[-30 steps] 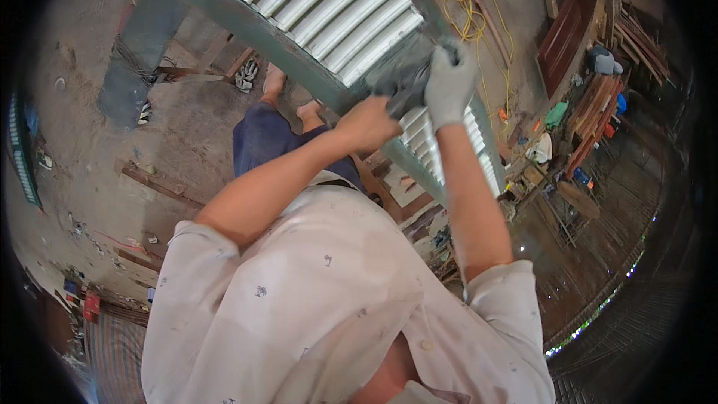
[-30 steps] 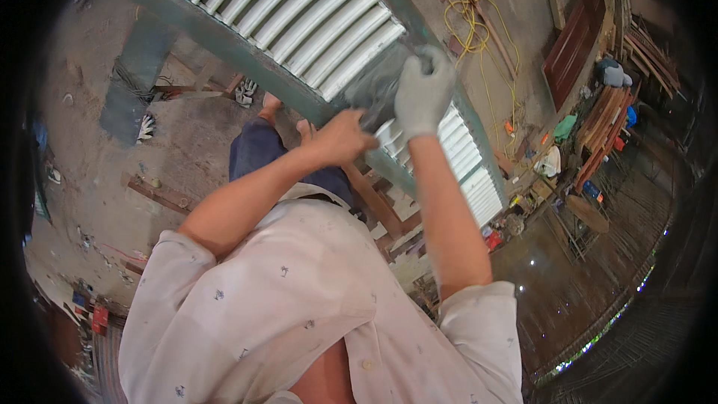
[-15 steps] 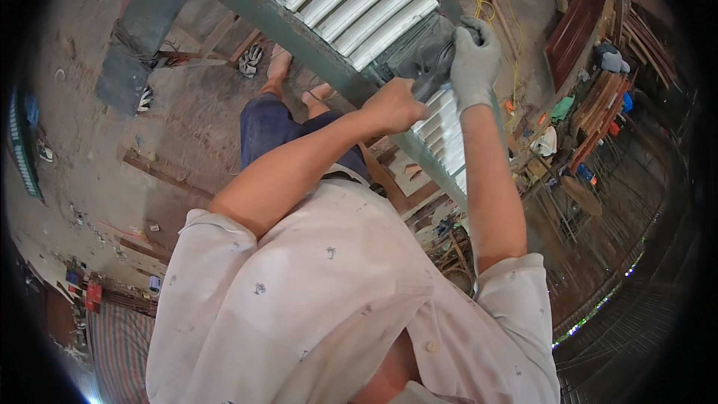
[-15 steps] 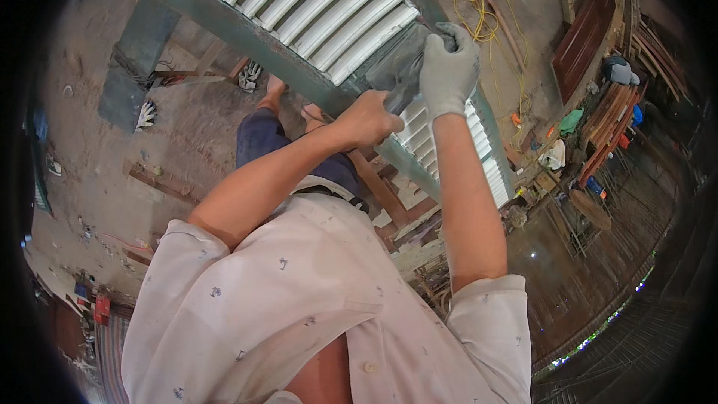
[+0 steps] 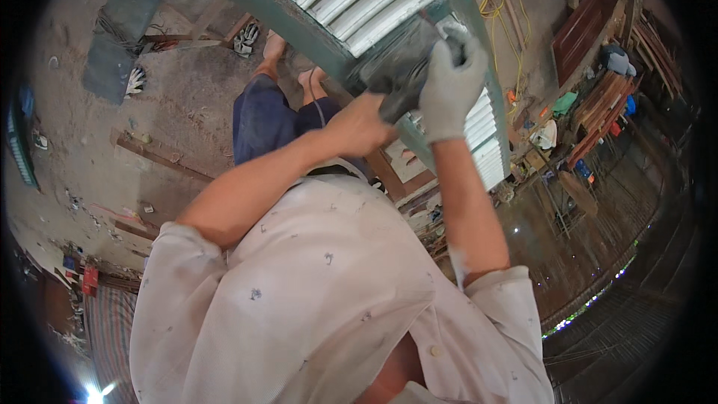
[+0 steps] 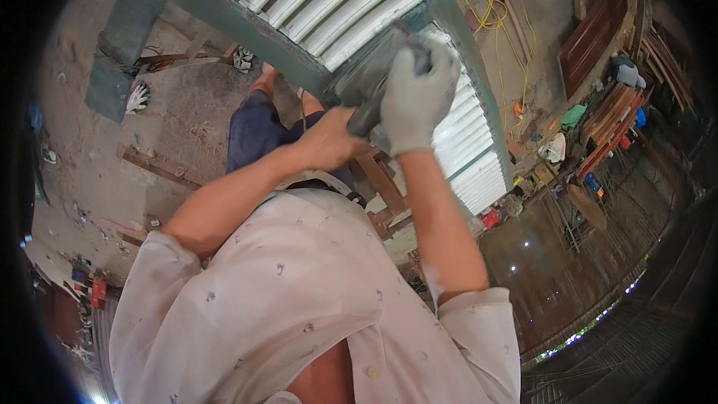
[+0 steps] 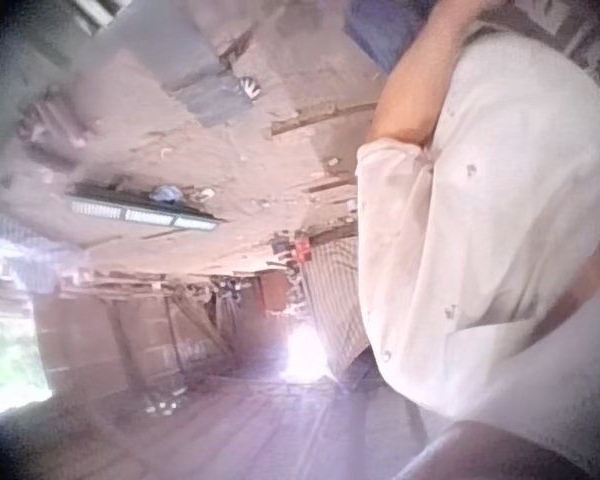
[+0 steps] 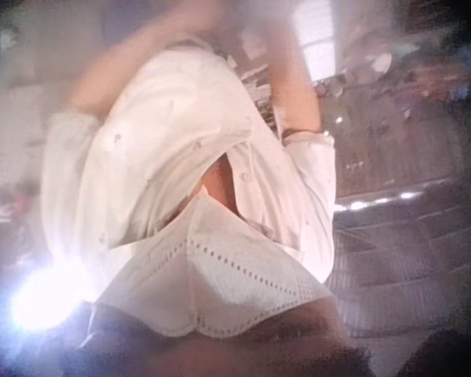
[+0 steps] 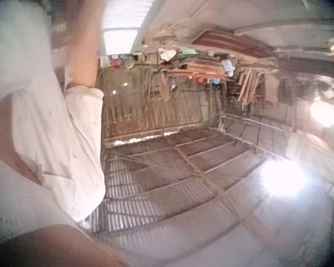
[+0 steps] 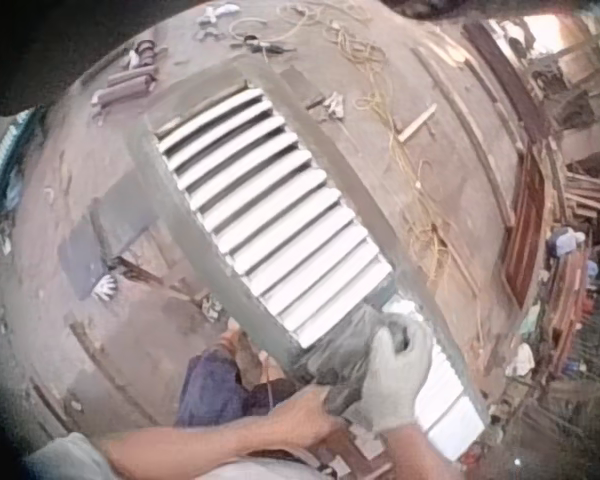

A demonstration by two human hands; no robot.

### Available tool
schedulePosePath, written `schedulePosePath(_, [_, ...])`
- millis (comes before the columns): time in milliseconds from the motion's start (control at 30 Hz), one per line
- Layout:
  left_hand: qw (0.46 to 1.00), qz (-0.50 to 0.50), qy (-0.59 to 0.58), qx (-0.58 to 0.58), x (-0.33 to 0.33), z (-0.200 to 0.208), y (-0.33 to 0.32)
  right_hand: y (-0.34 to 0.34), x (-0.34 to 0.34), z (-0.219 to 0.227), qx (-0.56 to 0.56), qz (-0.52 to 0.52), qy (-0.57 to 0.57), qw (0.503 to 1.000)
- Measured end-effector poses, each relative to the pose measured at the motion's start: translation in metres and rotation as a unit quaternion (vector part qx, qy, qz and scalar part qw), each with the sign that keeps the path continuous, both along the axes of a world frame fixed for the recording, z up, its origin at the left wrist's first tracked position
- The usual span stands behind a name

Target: The person uses an electric sander to smooth the surface of a long, slatted wooden object. They move the sander along the slats and edges, then switch to a hand-held sanding block to finish the surface.

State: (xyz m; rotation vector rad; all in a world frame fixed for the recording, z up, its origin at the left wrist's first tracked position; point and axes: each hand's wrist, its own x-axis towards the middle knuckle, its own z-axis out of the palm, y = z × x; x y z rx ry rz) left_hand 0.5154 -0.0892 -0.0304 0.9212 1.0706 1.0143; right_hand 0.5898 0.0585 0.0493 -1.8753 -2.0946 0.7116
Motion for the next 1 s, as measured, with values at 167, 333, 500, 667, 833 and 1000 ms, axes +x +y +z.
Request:
schedulePosePath(167, [0.975,-0.046,-0.062,-0.21,-0.002,0.027,0.08,0.088,0.014,-0.011,-0.015,-0.028,0.038,0.999])
schedulePosePath(333, [0.998,-0.003,0.006,-0.062,0.022,-0.015,0.027,0.028,0.001,0.003,0.012,0.0,-0.037,0.999])
schedulePosePath(500, [0.974,-0.028,-0.101,-0.2,-0.014,0.046,-0.001,-0.027,-0.005,0.012,-0.01,-0.019,-0.041,0.999])
schedulePosePath(667, [0.996,-0.028,-0.028,-0.082,0.016,0.015,0.069,0.065,0.009,0.002,0.009,-0.034,-0.039,0.999])
schedulePosePath(833, [0.989,0.105,0.077,0.066,0.066,-0.025,0.155,0.178,0.023,-0.001,-0.008,-0.005,-0.041,0.999])
schedulePosePath(1000, [0.983,0.1,-0.056,-0.142,0.047,0.012,0.138,0.15,0.008,0.011,-0.06,0.008,-0.065,0.996])
